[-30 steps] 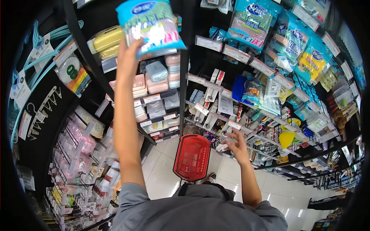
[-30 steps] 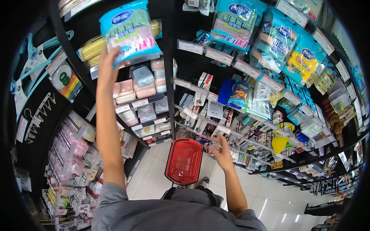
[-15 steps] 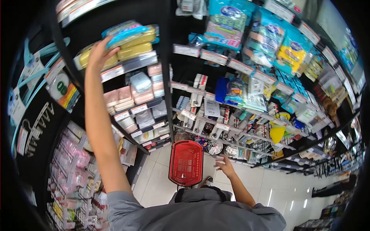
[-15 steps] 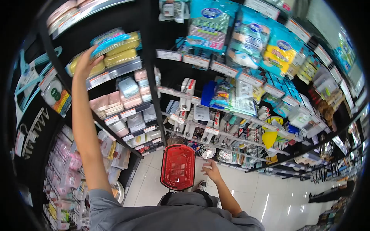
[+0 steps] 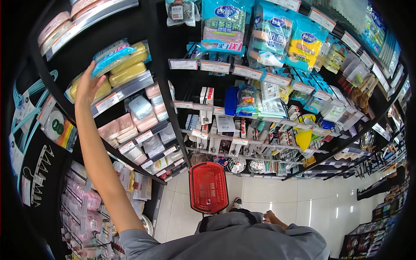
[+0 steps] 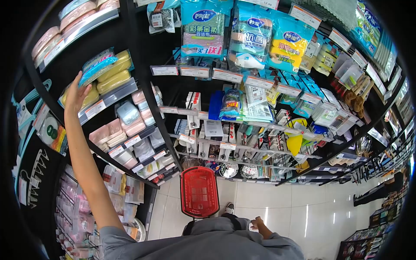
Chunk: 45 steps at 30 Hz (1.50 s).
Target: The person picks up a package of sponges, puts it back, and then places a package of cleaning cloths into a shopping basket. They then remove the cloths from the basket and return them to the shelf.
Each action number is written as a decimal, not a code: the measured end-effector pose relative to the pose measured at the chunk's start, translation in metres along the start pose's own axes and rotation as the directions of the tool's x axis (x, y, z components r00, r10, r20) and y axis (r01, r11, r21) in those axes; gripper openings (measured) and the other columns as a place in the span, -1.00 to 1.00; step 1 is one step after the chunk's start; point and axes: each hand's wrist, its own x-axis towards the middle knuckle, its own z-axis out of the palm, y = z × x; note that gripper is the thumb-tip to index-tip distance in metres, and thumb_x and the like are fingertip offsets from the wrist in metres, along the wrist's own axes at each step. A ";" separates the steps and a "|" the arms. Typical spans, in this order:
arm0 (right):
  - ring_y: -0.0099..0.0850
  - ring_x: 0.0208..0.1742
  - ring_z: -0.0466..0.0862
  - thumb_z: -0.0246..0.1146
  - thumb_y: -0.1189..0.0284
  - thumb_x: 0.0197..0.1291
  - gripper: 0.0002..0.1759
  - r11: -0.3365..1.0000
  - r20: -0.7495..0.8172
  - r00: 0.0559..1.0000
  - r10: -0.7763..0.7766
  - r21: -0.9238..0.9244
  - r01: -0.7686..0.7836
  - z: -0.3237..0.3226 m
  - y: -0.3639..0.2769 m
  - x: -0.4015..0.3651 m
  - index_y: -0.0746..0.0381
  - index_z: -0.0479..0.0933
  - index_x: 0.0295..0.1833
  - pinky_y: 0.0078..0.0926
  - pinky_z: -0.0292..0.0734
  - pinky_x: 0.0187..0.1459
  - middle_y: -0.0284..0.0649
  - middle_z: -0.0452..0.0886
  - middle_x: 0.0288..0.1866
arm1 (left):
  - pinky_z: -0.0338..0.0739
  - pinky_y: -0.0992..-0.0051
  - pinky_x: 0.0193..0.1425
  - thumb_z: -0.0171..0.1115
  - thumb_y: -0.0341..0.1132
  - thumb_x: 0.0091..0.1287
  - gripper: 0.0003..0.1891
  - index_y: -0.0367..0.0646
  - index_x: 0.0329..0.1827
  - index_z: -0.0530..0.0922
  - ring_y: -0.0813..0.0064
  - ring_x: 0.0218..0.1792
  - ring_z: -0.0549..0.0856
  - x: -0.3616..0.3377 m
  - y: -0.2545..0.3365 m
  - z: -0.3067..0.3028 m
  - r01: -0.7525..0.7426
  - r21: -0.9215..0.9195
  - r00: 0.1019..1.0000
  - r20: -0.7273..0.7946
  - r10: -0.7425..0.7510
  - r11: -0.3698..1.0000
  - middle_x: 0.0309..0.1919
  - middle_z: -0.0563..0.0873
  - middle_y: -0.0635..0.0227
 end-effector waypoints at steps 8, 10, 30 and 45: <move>-0.22 -0.16 0.56 0.17 0.28 -0.01 -0.46 0.917 -0.032 0.944 -0.329 -0.252 0.311 0.016 -0.046 -0.033 0.26 0.29 0.10 -0.31 0.50 -0.16 -0.01 0.48 -0.15 | 0.52 0.64 -0.36 0.12 0.04 0.16 -0.42 -0.21 0.10 0.33 0.43 -0.40 0.61 -0.040 0.011 0.012 0.054 0.190 0.991 -0.133 -0.028 0.980 -0.25 0.60 0.12; -0.26 -0.13 0.55 0.20 0.25 -0.02 -0.48 0.776 0.080 0.895 -0.439 -0.468 0.423 0.011 -0.045 -0.022 0.27 0.34 0.06 -0.38 0.48 -0.11 -0.05 0.48 -0.13 | 0.49 0.65 -0.37 0.10 0.05 0.16 -0.41 -0.21 0.12 0.32 0.46 -0.43 0.60 -0.059 0.000 0.008 -0.024 0.193 0.990 -0.134 0.051 0.981 -0.24 0.60 0.14; -0.23 -0.03 0.53 0.18 0.18 -0.08 -0.67 0.521 0.202 0.852 -0.482 -0.716 0.465 0.003 0.040 0.012 0.02 0.57 -0.15 -0.38 0.45 -0.09 -0.18 0.56 -0.10 | 0.47 0.55 -0.49 0.06 -0.34 0.15 -0.84 -0.20 -0.25 0.48 0.55 -0.51 0.56 -0.578 -0.547 -0.139 0.252 0.947 0.257 0.135 -0.957 0.201 -0.52 0.56 0.35; -0.22 -0.07 0.53 0.38 0.25 -0.48 -0.37 0.194 0.461 0.567 -0.682 -0.633 0.749 -0.109 0.180 0.085 -0.06 0.50 -0.06 -0.33 0.50 -0.13 -0.26 0.54 -0.08 | 0.51 0.58 -0.46 0.06 -0.53 0.13 -0.76 -0.19 -0.11 0.43 0.50 -0.43 0.61 -0.518 -0.490 0.193 0.513 0.426 0.633 0.398 -0.664 0.745 -0.43 0.56 0.29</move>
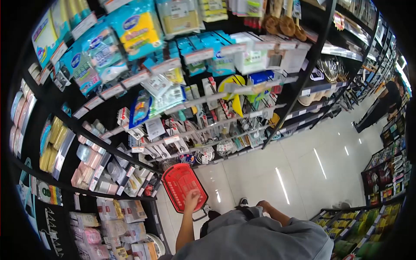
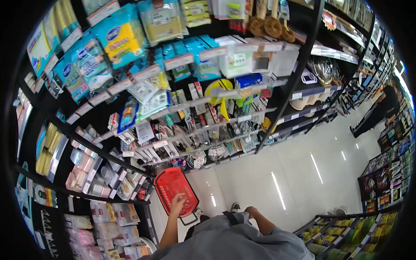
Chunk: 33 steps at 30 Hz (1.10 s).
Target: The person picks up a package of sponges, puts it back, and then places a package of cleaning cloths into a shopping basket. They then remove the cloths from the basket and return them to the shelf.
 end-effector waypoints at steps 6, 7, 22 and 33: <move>-0.28 -0.28 0.60 0.28 0.44 -0.21 -0.56 0.939 0.245 0.909 0.337 -0.015 -0.344 0.041 0.045 -0.100 0.01 0.50 -0.07 -0.42 0.54 -0.29 -0.27 0.59 -0.23 | 0.53 0.45 -0.38 0.10 -0.38 0.06 -0.79 -0.25 -0.24 0.51 0.36 -0.41 0.64 -0.063 -0.141 0.013 0.346 0.399 0.937 -0.105 -0.332 0.849 -0.40 0.63 0.10; -0.31 -0.32 0.61 0.27 0.44 -0.16 -0.57 0.798 0.326 0.815 0.479 0.225 -0.558 0.044 0.052 -0.116 0.01 0.49 -0.04 -0.48 0.55 -0.35 -0.27 0.59 -0.25 | 0.52 0.30 -0.35 0.08 -0.25 0.06 -0.77 -0.22 -0.34 0.55 0.17 -0.40 0.64 -0.074 -0.191 -0.010 0.098 0.810 0.982 0.017 -0.190 0.578 -0.33 0.61 -0.01; -0.43 -0.56 0.55 0.22 0.30 -0.03 -0.75 0.982 -0.317 0.948 0.016 0.186 0.046 -0.059 0.066 -0.052 0.22 0.56 -0.25 -0.52 0.50 -0.56 -0.24 0.54 -0.56 | 0.49 0.32 -0.24 0.12 -0.15 0.04 -0.77 -0.12 -0.44 0.60 0.24 -0.33 0.63 -0.079 -0.176 0.035 0.361 0.758 0.886 -0.098 -0.453 0.543 -0.45 0.63 0.16; -0.23 -0.20 0.59 0.19 0.32 -0.14 -0.67 0.923 0.244 0.966 0.084 -0.384 0.017 -0.088 0.095 -0.028 0.00 0.55 -0.15 -0.35 0.52 -0.17 -0.26 0.58 -0.19 | 0.47 0.58 -0.53 0.11 -0.35 0.13 -0.79 -0.22 -0.18 0.48 0.57 -0.54 0.56 0.024 -0.070 0.073 0.013 0.247 0.999 -0.041 -0.002 0.969 -0.55 0.54 0.35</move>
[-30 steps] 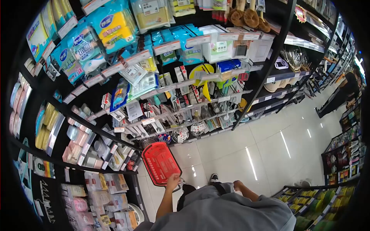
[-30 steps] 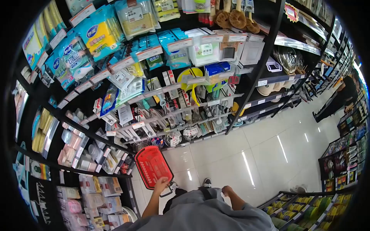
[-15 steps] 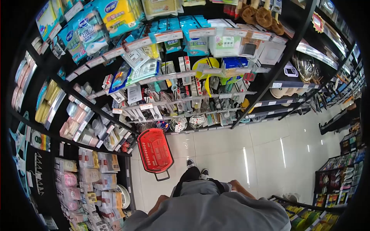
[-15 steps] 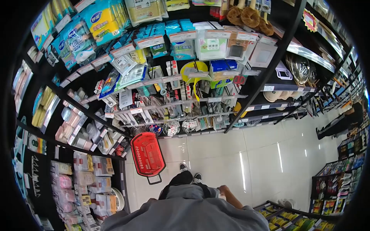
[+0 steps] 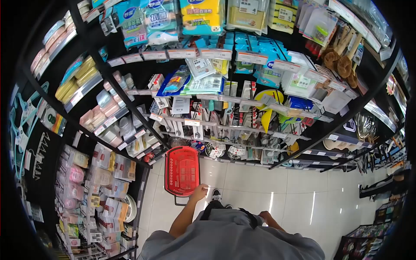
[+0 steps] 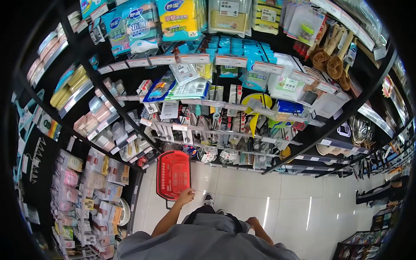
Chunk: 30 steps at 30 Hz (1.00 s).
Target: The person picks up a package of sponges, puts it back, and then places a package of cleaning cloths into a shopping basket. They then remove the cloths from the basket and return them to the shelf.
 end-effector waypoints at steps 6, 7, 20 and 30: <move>-0.21 -0.18 0.58 0.13 0.30 -0.15 -0.73 0.994 0.018 1.000 0.004 0.113 -0.006 -0.001 -0.009 0.007 0.10 0.58 -0.27 -0.35 0.52 -0.16 -0.23 0.60 -0.26 | 0.50 0.35 -0.26 0.03 -0.13 0.07 -0.72 -0.14 -0.42 0.59 0.28 -0.43 0.64 -0.107 -0.151 -0.039 0.278 0.451 0.958 -0.062 -0.281 0.848 -0.51 0.64 0.19; -0.22 -0.17 0.58 0.15 0.34 -0.17 -0.74 0.999 0.027 1.000 -0.009 -0.042 0.010 -0.002 -0.012 0.013 0.12 0.58 -0.28 -0.37 0.53 -0.16 -0.24 0.61 -0.29 | 0.49 0.34 -0.19 0.06 -0.10 0.06 -0.70 -0.13 -0.38 0.60 0.27 -0.29 0.62 -0.133 -0.174 -0.044 0.299 0.692 0.914 -0.008 -0.407 0.658 -0.41 0.64 0.18; -0.27 -0.44 0.64 0.07 0.39 -0.08 -0.76 0.613 0.074 0.911 0.406 0.717 -0.332 0.043 -0.048 -0.002 0.28 0.55 -0.34 -0.39 0.55 -0.40 -0.10 0.60 -0.43 | 0.49 0.38 -0.13 0.13 -0.12 0.04 -0.74 -0.05 -0.29 0.59 0.27 -0.24 0.62 -0.170 -0.135 -0.029 0.457 0.523 0.883 -0.175 -0.435 0.719 -0.35 0.66 0.20; -0.20 -0.36 0.62 0.10 0.37 -0.15 -0.76 0.972 0.047 0.996 0.078 0.217 -0.087 0.057 -0.050 -0.009 0.22 0.58 -0.34 -0.37 0.54 -0.35 -0.06 0.59 -0.39 | 0.49 0.42 -0.28 0.13 -0.14 0.09 -0.71 -0.16 -0.26 0.53 0.30 -0.41 0.62 -0.104 -0.045 -0.044 0.112 0.123 0.987 -0.128 -0.096 0.986 -0.49 0.62 0.14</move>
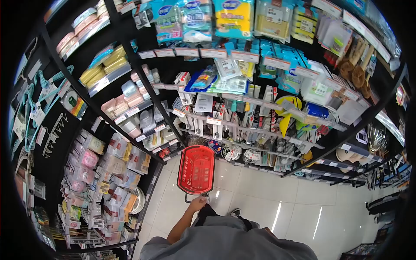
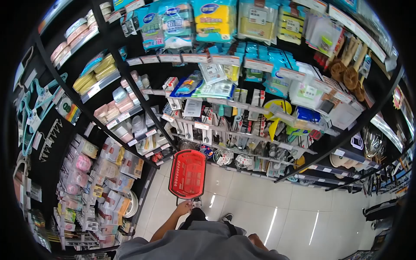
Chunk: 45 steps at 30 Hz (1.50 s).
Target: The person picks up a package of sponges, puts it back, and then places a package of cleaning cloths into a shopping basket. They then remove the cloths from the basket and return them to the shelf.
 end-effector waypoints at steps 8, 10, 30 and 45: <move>-0.11 -0.24 0.58 0.11 0.31 -0.25 -0.75 0.905 -0.177 0.926 -0.335 -0.336 0.263 -0.062 -0.068 0.090 0.18 0.58 -0.42 -0.26 0.50 -0.23 -0.08 0.59 -0.36 | 0.49 0.30 -0.35 0.07 -0.20 0.08 -0.78 -0.16 -0.42 0.58 0.27 -0.40 0.62 -0.053 -0.146 -0.087 0.059 0.526 0.767 0.520 -0.375 0.848 -0.44 0.64 0.22; -0.16 -0.30 0.59 0.15 0.34 -0.22 -0.76 0.861 -0.263 0.927 0.268 0.498 -0.107 -0.109 -0.128 0.082 0.17 0.56 -0.37 -0.30 0.49 -0.27 -0.07 0.58 -0.41 | 0.50 0.31 -0.36 0.07 -0.23 0.10 -0.80 -0.15 -0.40 0.57 0.30 -0.41 0.62 -0.060 -0.172 -0.106 0.147 0.503 0.768 0.485 -0.419 0.852 -0.44 0.63 0.24; -0.14 -0.05 0.52 0.16 0.31 -0.06 -0.75 0.988 0.090 0.984 0.153 -0.027 -0.151 -0.099 -0.144 0.062 0.14 0.57 -0.23 -0.32 0.47 -0.07 -0.12 0.56 -0.13 | 0.46 0.52 -0.59 0.08 -0.32 0.09 -0.84 -0.18 -0.33 0.54 0.51 -0.54 0.57 0.110 -0.076 -0.133 0.299 -0.127 0.951 0.126 -0.283 0.946 -0.59 0.57 0.33; -0.29 -0.44 0.63 0.04 0.43 -0.05 -0.79 0.971 -0.172 0.978 0.117 0.229 -0.076 -0.130 -0.020 0.108 0.27 0.55 -0.35 -0.39 0.55 -0.37 -0.10 0.61 -0.37 | 0.47 0.51 -0.39 0.12 -0.35 0.12 -0.83 -0.24 -0.30 0.54 0.49 -0.45 0.61 0.113 0.097 -0.029 -0.081 -0.191 0.993 0.064 0.094 0.978 -0.47 0.62 0.26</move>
